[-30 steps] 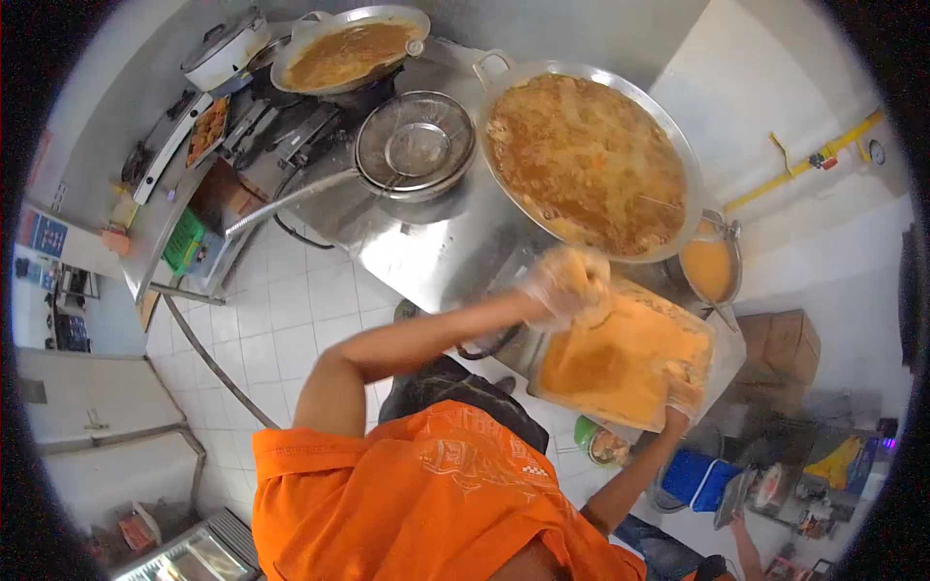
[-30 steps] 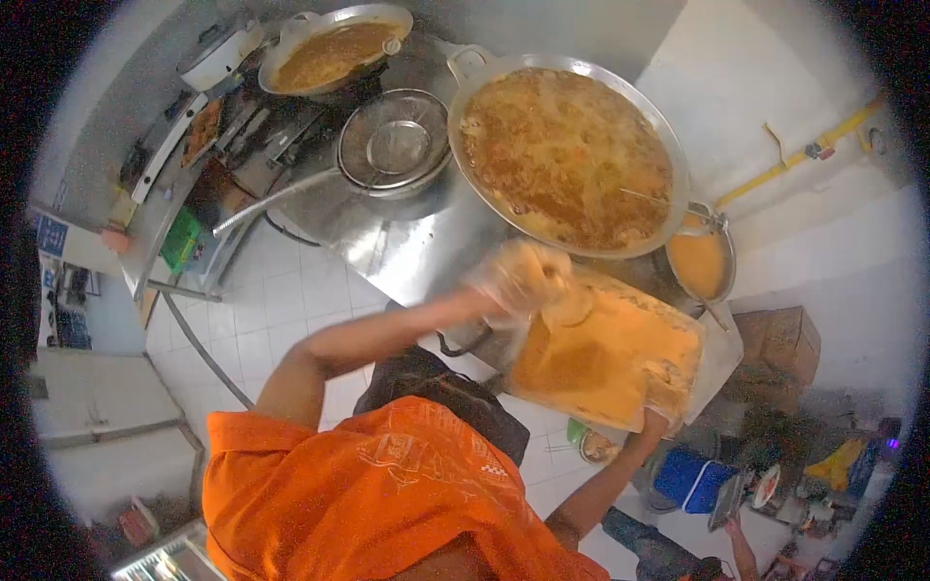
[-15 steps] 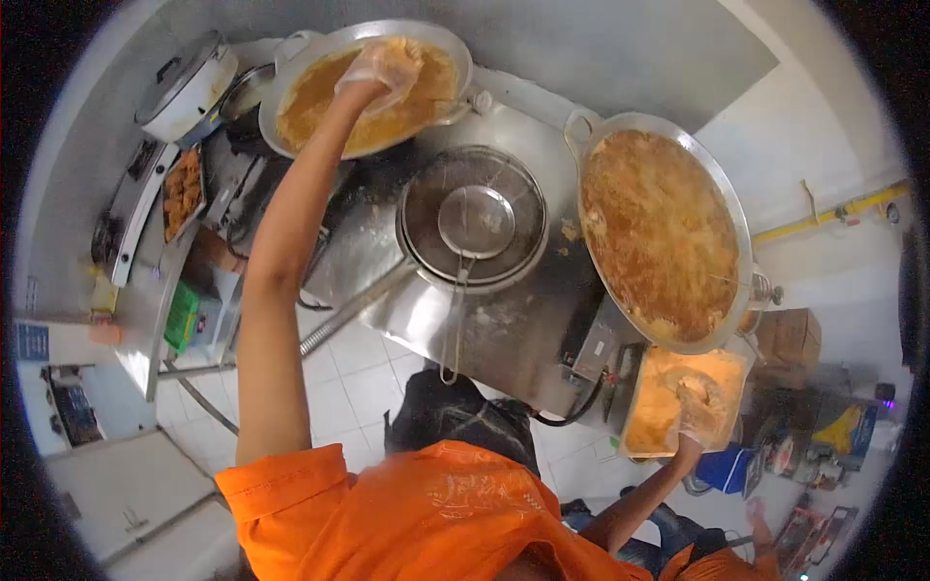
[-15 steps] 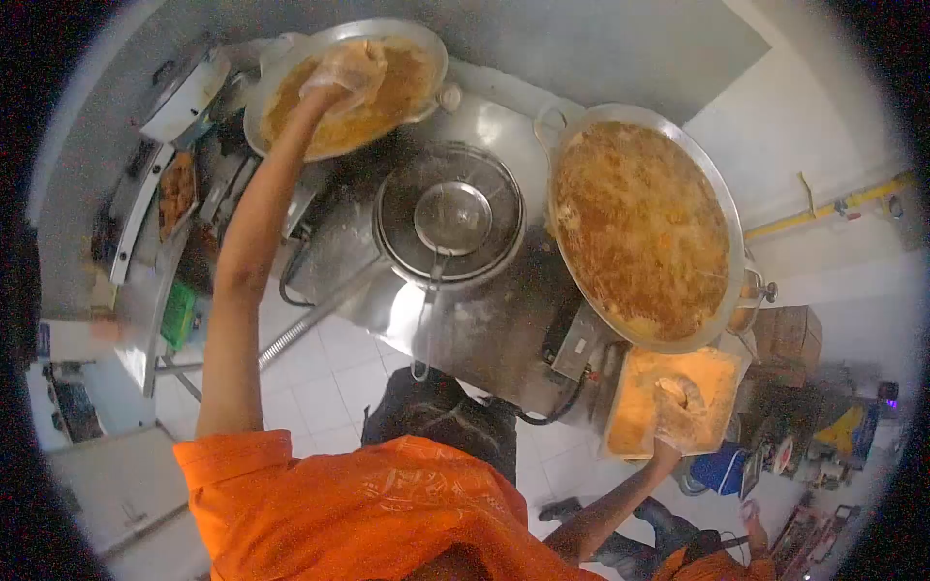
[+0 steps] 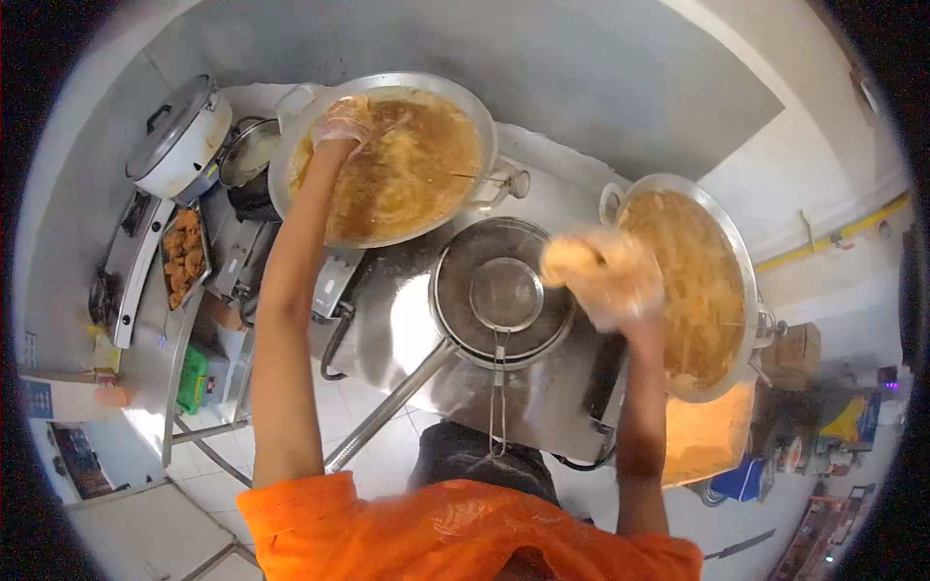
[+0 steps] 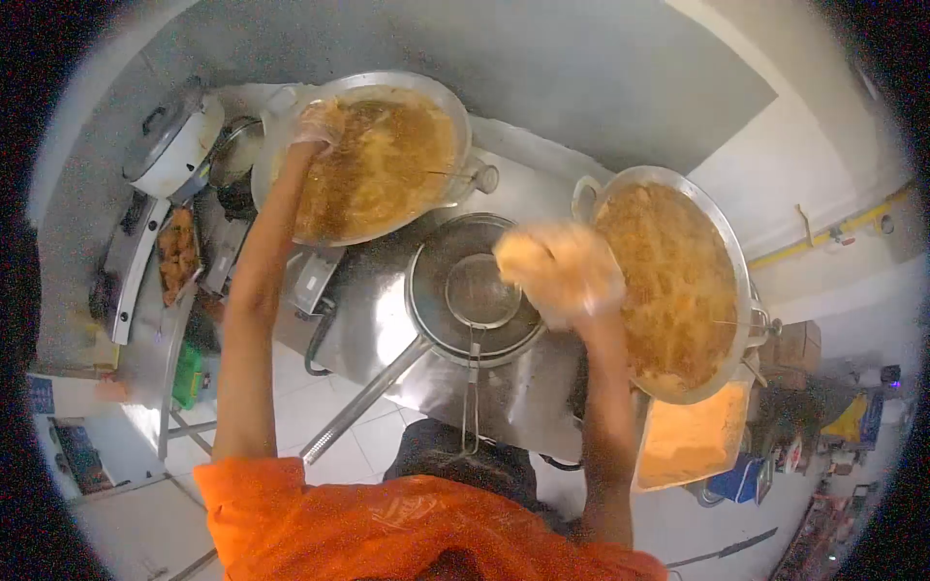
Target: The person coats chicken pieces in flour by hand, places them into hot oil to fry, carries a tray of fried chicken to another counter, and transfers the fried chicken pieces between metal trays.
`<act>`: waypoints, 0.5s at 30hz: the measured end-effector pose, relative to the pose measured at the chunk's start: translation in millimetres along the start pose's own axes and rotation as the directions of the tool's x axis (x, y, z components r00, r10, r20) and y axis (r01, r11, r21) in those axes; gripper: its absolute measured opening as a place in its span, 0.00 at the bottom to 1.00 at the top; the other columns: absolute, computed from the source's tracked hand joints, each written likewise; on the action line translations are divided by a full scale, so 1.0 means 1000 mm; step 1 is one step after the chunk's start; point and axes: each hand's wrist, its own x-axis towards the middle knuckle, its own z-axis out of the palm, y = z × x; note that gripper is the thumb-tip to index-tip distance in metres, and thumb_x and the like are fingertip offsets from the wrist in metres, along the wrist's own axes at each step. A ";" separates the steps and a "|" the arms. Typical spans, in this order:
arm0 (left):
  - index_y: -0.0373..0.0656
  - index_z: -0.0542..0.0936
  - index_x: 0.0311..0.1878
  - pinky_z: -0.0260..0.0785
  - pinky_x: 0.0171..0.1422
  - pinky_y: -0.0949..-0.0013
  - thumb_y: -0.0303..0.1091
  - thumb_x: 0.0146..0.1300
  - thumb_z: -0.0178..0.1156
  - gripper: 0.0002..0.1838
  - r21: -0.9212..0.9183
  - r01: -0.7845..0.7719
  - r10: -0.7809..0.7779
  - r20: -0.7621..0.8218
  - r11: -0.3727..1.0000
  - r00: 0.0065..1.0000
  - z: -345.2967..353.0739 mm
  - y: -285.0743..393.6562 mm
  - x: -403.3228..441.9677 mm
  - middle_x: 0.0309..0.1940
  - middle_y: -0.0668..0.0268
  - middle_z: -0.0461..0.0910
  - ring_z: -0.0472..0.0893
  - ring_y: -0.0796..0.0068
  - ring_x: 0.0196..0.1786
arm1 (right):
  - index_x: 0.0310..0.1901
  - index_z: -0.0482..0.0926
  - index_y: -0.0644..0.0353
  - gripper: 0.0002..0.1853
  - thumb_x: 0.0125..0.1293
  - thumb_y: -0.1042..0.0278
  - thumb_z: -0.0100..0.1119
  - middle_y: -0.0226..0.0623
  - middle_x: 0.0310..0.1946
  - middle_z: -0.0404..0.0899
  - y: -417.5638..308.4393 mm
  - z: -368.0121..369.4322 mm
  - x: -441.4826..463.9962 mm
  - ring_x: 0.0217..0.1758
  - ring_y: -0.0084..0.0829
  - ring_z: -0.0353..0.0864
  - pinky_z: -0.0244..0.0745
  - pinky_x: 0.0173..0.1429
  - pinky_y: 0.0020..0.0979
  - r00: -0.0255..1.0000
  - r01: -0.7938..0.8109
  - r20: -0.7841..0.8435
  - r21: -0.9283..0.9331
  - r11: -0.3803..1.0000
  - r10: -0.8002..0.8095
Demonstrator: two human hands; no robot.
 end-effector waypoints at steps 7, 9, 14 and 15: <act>0.47 0.79 0.50 0.73 0.52 0.56 0.43 0.62 0.55 0.17 0.047 -0.242 0.247 -0.167 0.969 0.954 -0.069 0.002 -0.110 0.44 0.54 0.81 0.81 0.52 0.45 | 0.44 0.82 0.53 0.18 0.60 0.50 0.59 0.43 0.49 0.79 -0.016 0.187 0.211 0.51 0.40 0.79 0.74 0.53 0.41 0.835 -0.369 0.507 0.228 0.901 0.214; 0.47 0.80 0.47 0.74 0.49 0.57 0.44 0.61 0.57 0.16 -0.011 -0.266 0.254 -0.259 0.964 0.932 -0.077 0.000 -0.135 0.40 0.53 0.82 0.81 0.52 0.41 | 0.50 0.81 0.55 0.23 0.60 0.47 0.58 0.44 0.54 0.77 -0.015 0.235 0.237 0.56 0.41 0.77 0.73 0.56 0.41 0.731 -0.224 0.664 0.015 0.975 0.158; 0.47 0.80 0.45 0.74 0.44 0.55 0.42 0.61 0.57 0.13 -0.099 -0.364 0.314 -0.332 0.926 0.889 -0.099 0.009 -0.189 0.35 0.53 0.82 0.82 0.53 0.37 | 0.58 0.76 0.53 0.25 0.63 0.50 0.54 0.44 0.57 0.75 -0.013 0.283 0.234 0.59 0.44 0.74 0.69 0.63 0.41 0.695 -0.399 0.627 -0.071 0.914 0.352; 0.46 0.81 0.45 0.74 0.43 0.57 0.40 0.60 0.59 0.13 -0.072 -0.357 0.316 -0.324 0.931 0.891 -0.108 0.018 -0.195 0.33 0.54 0.82 0.82 0.53 0.36 | 0.59 0.75 0.52 0.24 0.63 0.51 0.53 0.45 0.57 0.75 -0.009 0.285 0.229 0.59 0.44 0.73 0.68 0.63 0.41 0.721 -0.477 0.571 -0.002 0.879 0.393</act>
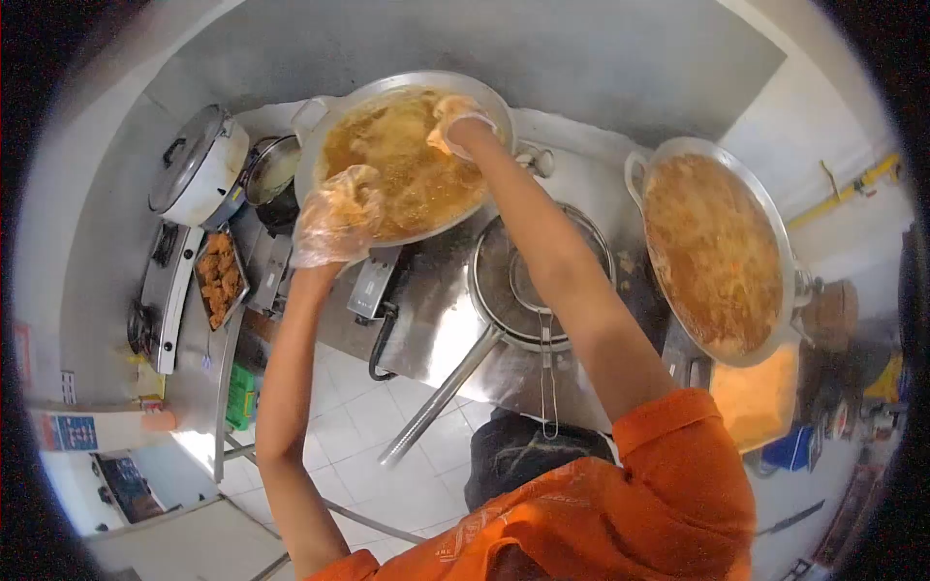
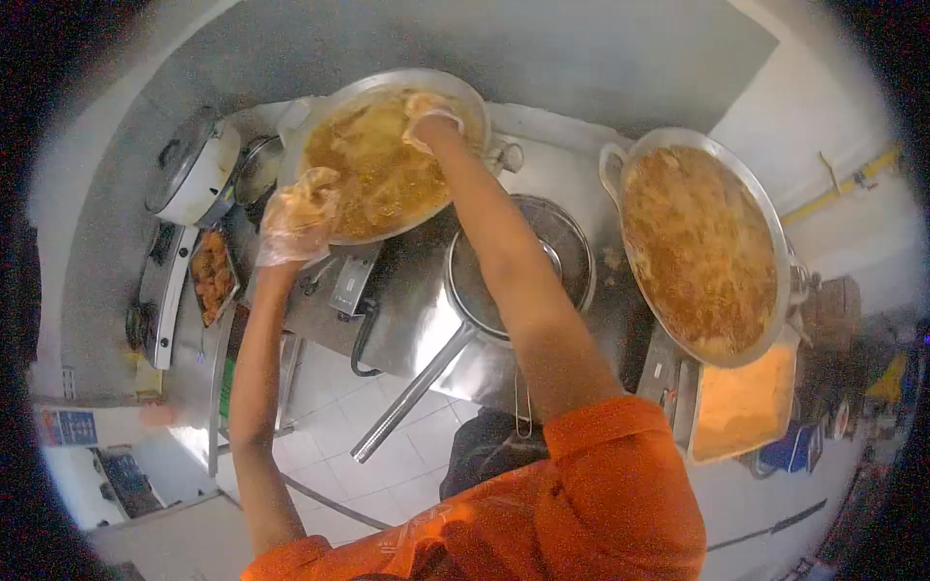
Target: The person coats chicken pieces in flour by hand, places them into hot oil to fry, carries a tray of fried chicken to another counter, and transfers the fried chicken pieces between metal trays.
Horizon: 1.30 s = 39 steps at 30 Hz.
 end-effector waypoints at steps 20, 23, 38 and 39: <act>0.35 0.79 0.45 0.72 0.49 0.72 0.26 0.57 0.52 0.13 -0.852 0.086 0.495 0.379 0.517 0.782 0.111 0.558 -0.048 0.36 0.63 0.81 0.80 0.73 0.42 | 0.62 0.70 0.56 0.29 0.68 0.45 0.43 0.41 0.62 0.72 0.666 -0.031 -0.880 0.66 0.35 0.69 0.63 0.68 0.33 0.474 -0.862 -0.067 0.166 0.478 0.878; 0.36 0.79 0.47 0.72 0.50 0.72 0.26 0.58 0.53 0.14 -0.876 -0.025 0.633 0.328 0.482 0.701 0.114 0.669 -0.079 0.40 0.62 0.81 0.81 0.74 0.45 | 0.64 0.67 0.58 0.32 0.67 0.43 0.44 0.42 0.64 0.68 0.841 0.081 -0.904 0.67 0.35 0.67 0.60 0.69 0.34 0.597 -0.774 -0.084 0.203 0.600 0.798; 0.37 0.78 0.50 0.74 0.47 0.75 0.19 0.57 0.53 0.17 -0.814 0.286 0.341 0.493 0.505 0.801 0.117 0.968 -0.252 0.39 0.62 0.82 0.81 0.75 0.40 | 0.56 0.74 0.55 0.21 0.61 0.59 0.54 0.39 0.56 0.75 0.912 0.005 -0.939 0.54 0.38 0.76 0.71 0.55 0.38 0.782 -0.603 -0.200 0.001 0.798 0.591; 0.37 0.78 0.51 0.74 0.47 0.75 0.19 0.57 0.54 0.17 -0.773 0.373 0.256 0.552 0.512 0.793 0.114 0.956 -0.275 0.38 0.62 0.82 0.81 0.75 0.40 | 0.55 0.74 0.54 0.21 0.61 0.60 0.55 0.38 0.56 0.76 0.910 -0.004 -0.945 0.53 0.38 0.77 0.72 0.54 0.38 0.789 -0.595 -0.200 -0.010 0.804 0.581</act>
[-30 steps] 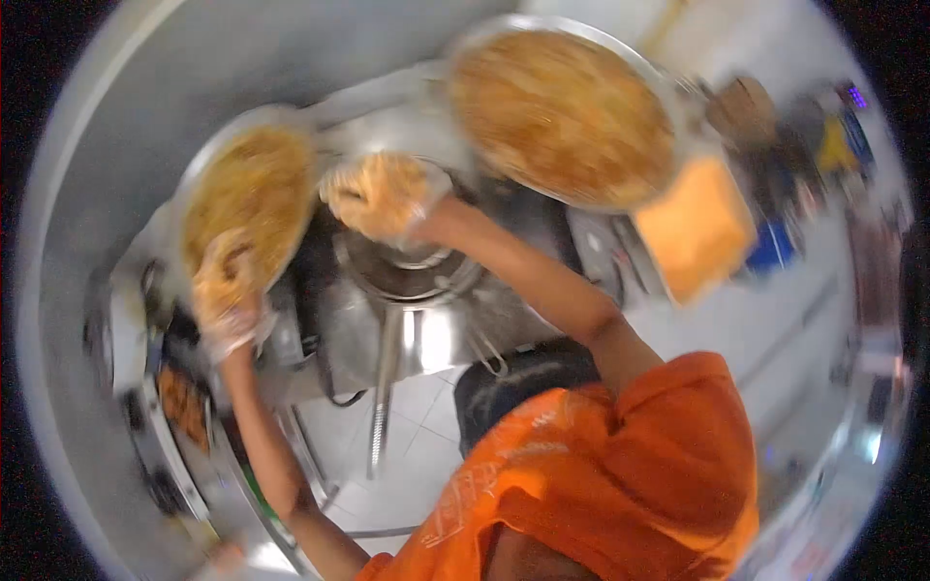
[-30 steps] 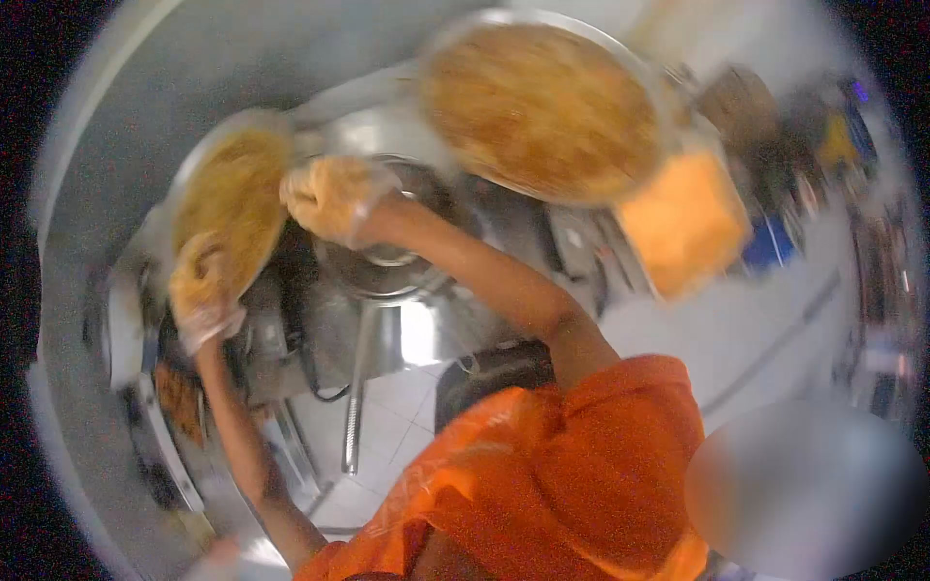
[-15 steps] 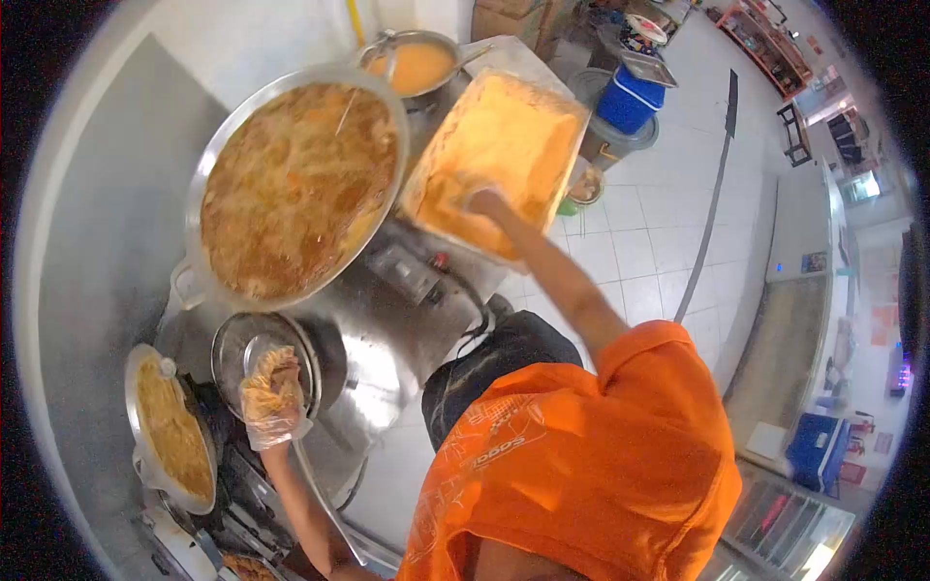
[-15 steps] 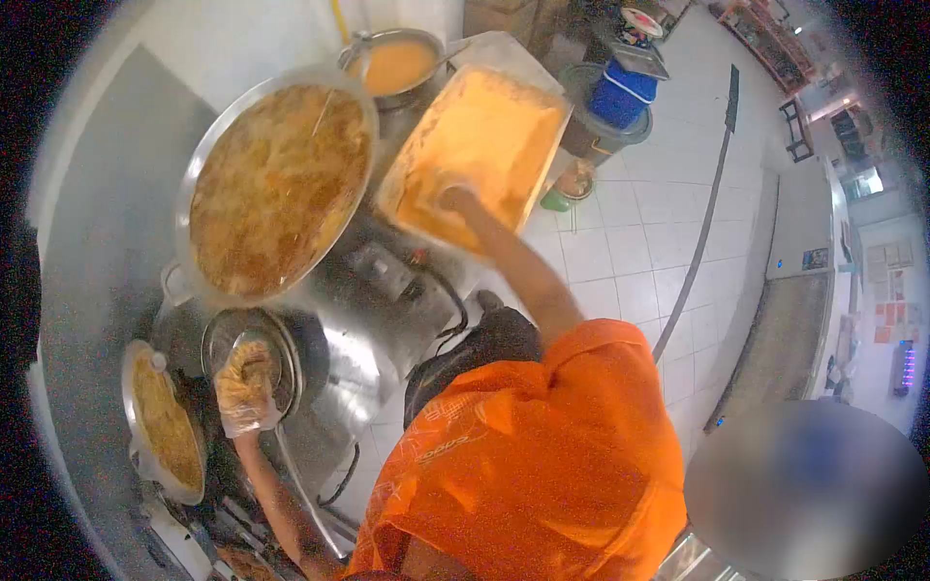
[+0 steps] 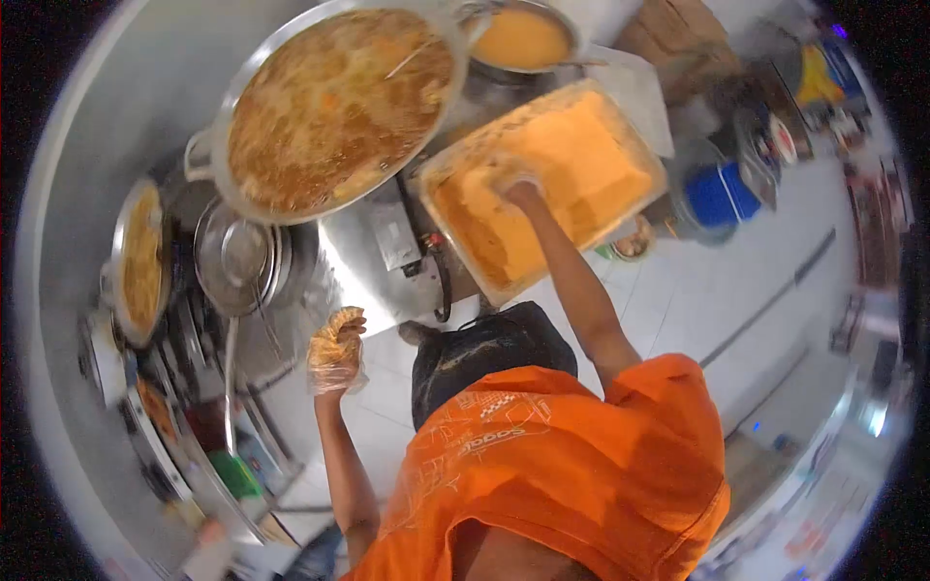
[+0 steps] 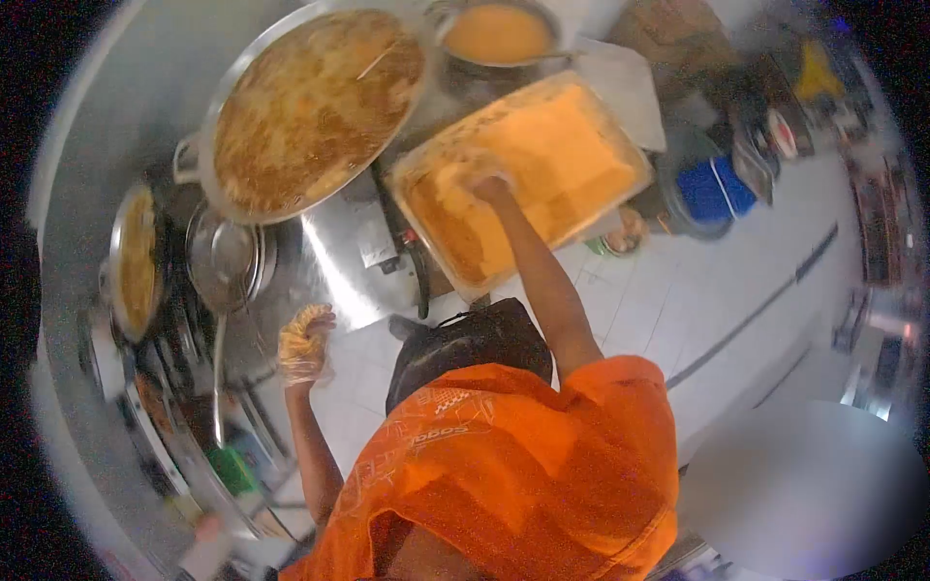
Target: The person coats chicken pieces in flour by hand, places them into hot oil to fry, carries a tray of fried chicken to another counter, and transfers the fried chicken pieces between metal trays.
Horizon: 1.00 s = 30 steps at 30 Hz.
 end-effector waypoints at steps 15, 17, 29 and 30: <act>0.44 0.79 0.47 0.74 0.49 0.72 0.22 0.54 0.56 0.16 0.079 0.496 -0.450 -0.319 0.865 0.834 -0.041 -0.108 -0.231 0.37 0.65 0.84 0.82 0.75 0.40 | 0.51 0.76 0.61 0.19 0.64 0.56 0.56 0.44 0.45 0.78 -0.015 -0.069 -0.099 0.45 0.41 0.79 0.75 0.50 0.37 0.995 0.059 0.067 0.257 0.965 -0.079; 0.44 0.78 0.48 0.73 0.51 0.71 0.23 0.53 0.56 0.17 0.187 0.397 -0.329 -0.312 0.899 0.891 -0.049 -0.139 -0.239 0.38 0.66 0.83 0.82 0.73 0.42 | 0.50 0.76 0.62 0.19 0.65 0.56 0.56 0.42 0.43 0.77 -0.047 -0.093 -0.124 0.40 0.38 0.78 0.74 0.48 0.34 0.962 0.272 0.067 -0.272 0.923 -0.264; 0.49 0.77 0.45 0.68 0.54 0.63 0.44 0.58 0.52 0.15 0.290 0.498 -0.474 -0.155 0.817 0.867 -0.218 -0.293 -0.304 0.38 0.64 0.81 0.80 0.64 0.46 | 0.45 0.80 0.55 0.18 0.54 0.58 0.67 0.44 0.35 0.83 -0.421 -0.282 -0.137 0.38 0.40 0.83 0.76 0.44 0.35 0.851 0.381 -0.423 0.088 0.920 -0.312; 0.49 0.77 0.44 0.68 0.55 0.63 0.45 0.57 0.53 0.15 0.335 0.488 -0.473 -0.132 0.806 0.871 -0.238 -0.315 -0.313 0.37 0.65 0.81 0.80 0.64 0.45 | 0.44 0.80 0.56 0.17 0.54 0.59 0.67 0.44 0.35 0.83 -0.479 -0.286 -0.137 0.38 0.41 0.83 0.75 0.43 0.36 0.791 0.445 -0.461 -0.018 0.895 -0.402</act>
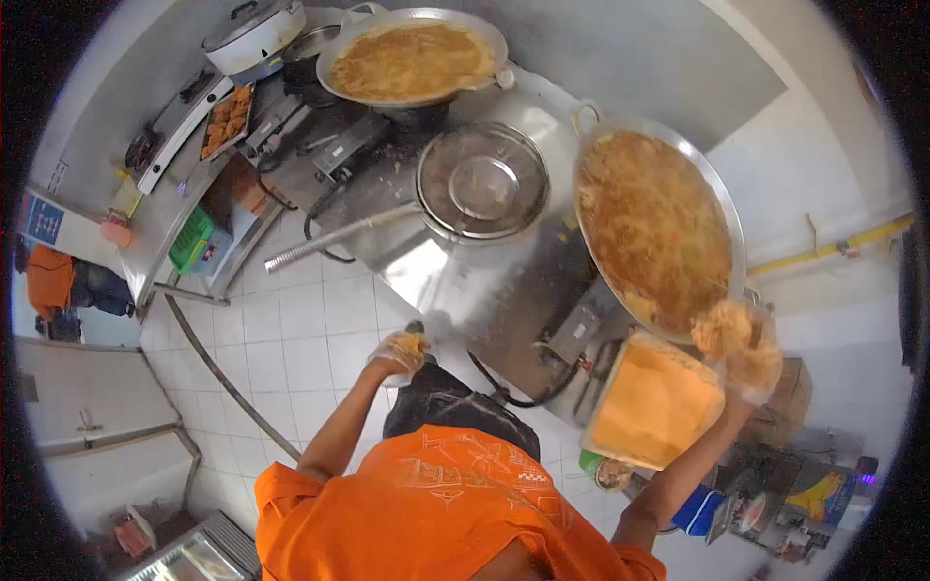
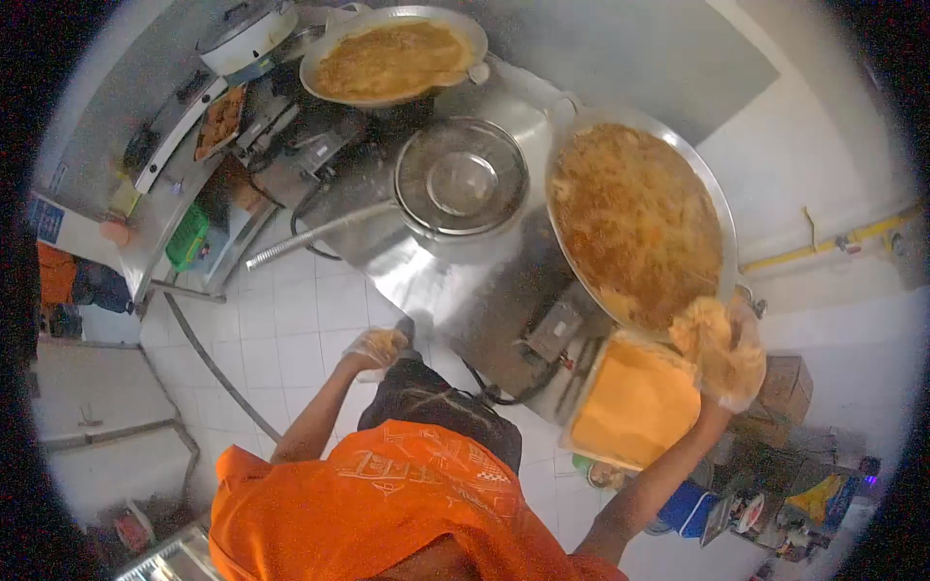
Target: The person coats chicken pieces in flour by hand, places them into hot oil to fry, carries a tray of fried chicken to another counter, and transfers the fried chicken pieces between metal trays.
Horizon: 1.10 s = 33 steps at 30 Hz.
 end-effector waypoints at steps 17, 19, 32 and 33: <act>0.42 0.77 0.43 0.74 0.41 0.67 0.29 0.55 0.55 0.11 -0.467 0.316 -0.456 -0.225 0.826 0.861 -0.215 -0.386 -0.056 0.37 0.61 0.81 0.81 0.64 0.36 | 0.44 0.79 0.52 0.15 0.57 0.56 0.60 0.43 0.42 0.82 -0.702 0.526 0.269 0.47 0.45 0.80 0.72 0.54 0.40 0.859 0.400 0.221 0.273 0.875 -0.462; 0.43 0.78 0.42 0.74 0.41 0.67 0.29 0.55 0.54 0.11 -0.407 0.299 -0.443 -0.327 0.863 0.835 -0.208 -0.399 -0.071 0.38 0.60 0.81 0.81 0.64 0.36 | 0.44 0.80 0.51 0.15 0.57 0.55 0.59 0.43 0.42 0.82 -0.701 0.567 0.272 0.48 0.45 0.80 0.73 0.53 0.41 0.887 0.392 0.159 0.236 0.889 -0.433; 0.46 0.83 0.30 0.75 0.47 0.64 0.34 0.56 0.52 0.10 -0.187 0.170 -0.191 -0.103 0.968 0.976 -0.063 -0.413 -0.052 0.50 0.67 0.80 0.82 0.67 0.41 | 0.41 0.83 0.57 0.17 0.58 0.53 0.59 0.43 0.36 0.84 -0.501 0.304 0.048 0.38 0.37 0.84 0.76 0.46 0.35 0.725 -0.090 0.601 0.568 0.818 -0.338; 0.46 0.83 0.31 0.75 0.47 0.64 0.34 0.56 0.52 0.10 -0.118 0.121 -0.133 -0.104 0.986 0.986 -0.053 -0.399 -0.049 0.50 0.68 0.80 0.82 0.67 0.42 | 0.41 0.83 0.58 0.16 0.58 0.55 0.60 0.43 0.37 0.84 -0.459 0.288 0.016 0.39 0.37 0.84 0.76 0.46 0.34 0.654 -0.128 0.694 0.494 0.860 -0.301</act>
